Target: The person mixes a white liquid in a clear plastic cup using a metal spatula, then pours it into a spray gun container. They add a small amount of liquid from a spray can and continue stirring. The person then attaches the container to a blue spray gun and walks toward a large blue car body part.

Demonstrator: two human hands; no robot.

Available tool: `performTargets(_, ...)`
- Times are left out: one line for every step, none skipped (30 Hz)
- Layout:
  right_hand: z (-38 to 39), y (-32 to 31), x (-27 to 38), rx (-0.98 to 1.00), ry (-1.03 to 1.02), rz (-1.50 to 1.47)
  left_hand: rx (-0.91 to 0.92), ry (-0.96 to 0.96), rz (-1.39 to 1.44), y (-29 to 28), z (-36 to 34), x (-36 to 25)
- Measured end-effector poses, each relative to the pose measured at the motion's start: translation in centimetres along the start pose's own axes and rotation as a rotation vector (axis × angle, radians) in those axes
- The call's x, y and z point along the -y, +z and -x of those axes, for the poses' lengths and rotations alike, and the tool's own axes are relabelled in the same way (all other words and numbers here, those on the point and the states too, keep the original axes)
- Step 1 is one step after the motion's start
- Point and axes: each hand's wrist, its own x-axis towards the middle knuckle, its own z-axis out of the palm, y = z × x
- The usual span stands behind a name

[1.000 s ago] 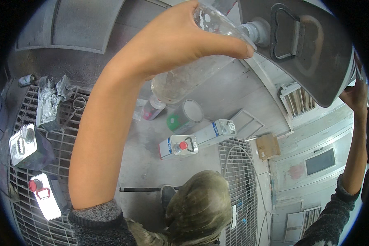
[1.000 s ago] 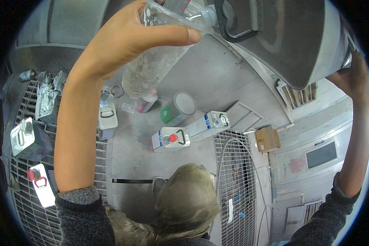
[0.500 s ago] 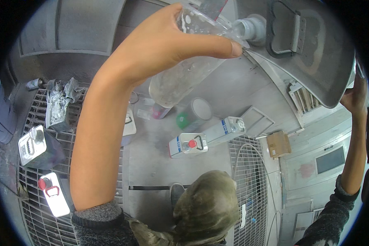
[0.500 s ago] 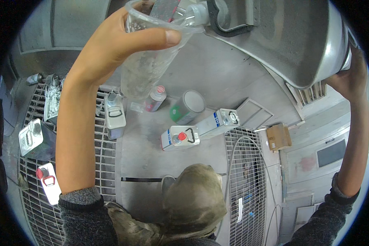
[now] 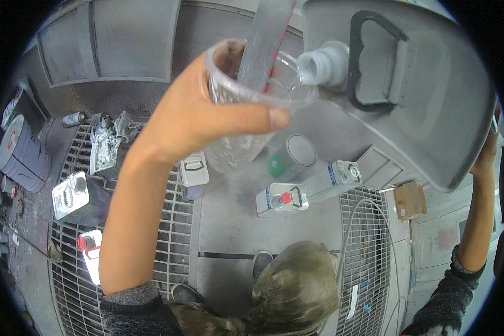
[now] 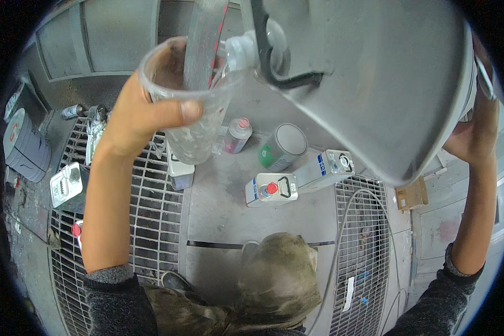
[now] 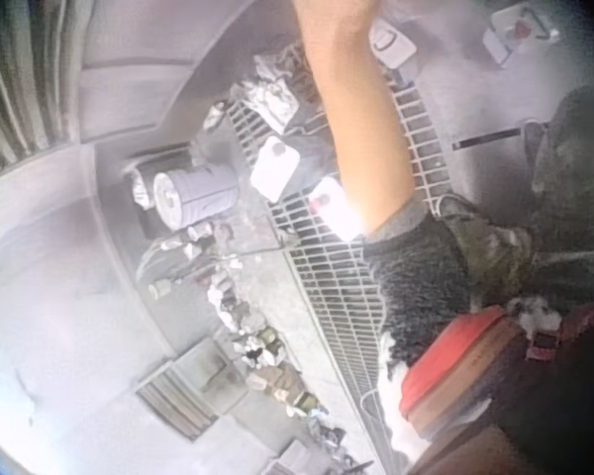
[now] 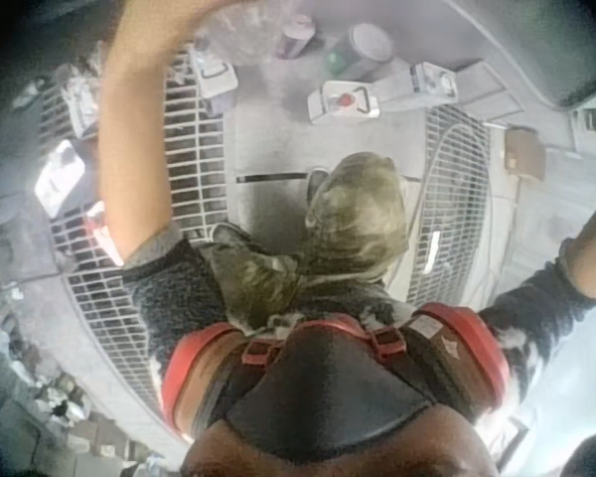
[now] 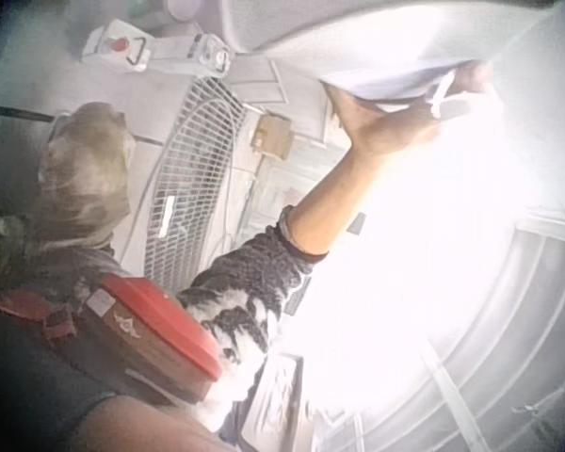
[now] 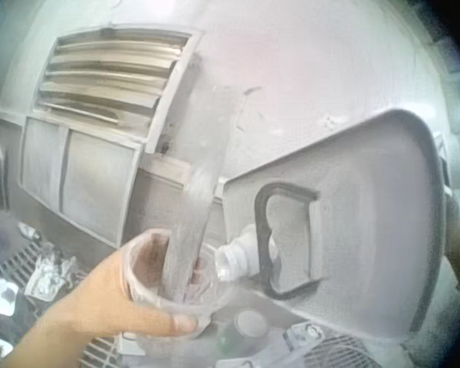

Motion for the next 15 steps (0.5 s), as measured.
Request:
performTargets(0.0,0.0,0.3,-0.001,0.034,-0.032,-0.033,0.027,0.047,0.7,0.2,0.5)
performTargets(-0.1,0.1,0.7,0.000,0.065,-0.066,-0.068,0.052,0.082,1.4,0.4,0.9)
performTargets(-0.2,0.0,1.1,0.006,0.117,-0.122,-0.040,0.018,0.104,1.6,0.6,1.2)
performTargets(-0.3,-0.2,1.5,0.009,0.171,-0.184,-0.056,0.015,0.113,2.1,0.8,1.6)
performTargets(-0.3,-0.4,2.0,0.013,0.233,-0.259,-0.071,0.012,0.124,2.7,1.1,1.9)
performTargets(-0.3,-0.6,2.4,0.017,0.288,-0.329,-0.084,0.011,0.135,3.2,1.4,2.2)
performTargets(-0.3,-0.8,2.6,0.020,0.333,-0.384,-0.077,-0.008,0.143,3.7,1.6,2.5)
performTargets(-0.2,-1.1,2.8,0.019,0.367,-0.414,-0.082,0.008,0.115,4.2,1.9,2.7)
performTargets(0.1,-1.2,2.8,0.018,0.374,-0.414,-0.087,0.018,0.085,4.7,2.3,2.9)
performTargets(0.5,-1.5,2.7,0.063,0.308,-0.381,-0.095,0.027,0.057,5.2,2.6,3.1)
performTargets(1.0,-1.7,2.6,0.036,0.306,-0.330,-0.089,0.076,0.052,5.8,2.7,3.6)
performTargets(1.4,-1.8,1.9,0.041,0.291,-0.209,-0.085,0.082,0.058,6.3,3.0,3.9)
performTargets(1.9,-1.9,1.1,0.048,0.275,-0.089,-0.082,0.085,0.066,6.9,3.4,4.3)
performTargets(2.5,-1.9,0.3,0.058,0.257,0.031,-0.080,0.087,0.074,7.4,3.7,4.7)
performTargets(3.4,-2.0,-0.1,0.068,0.256,0.075,-0.075,0.088,0.054,7.6,3.9,5.1)
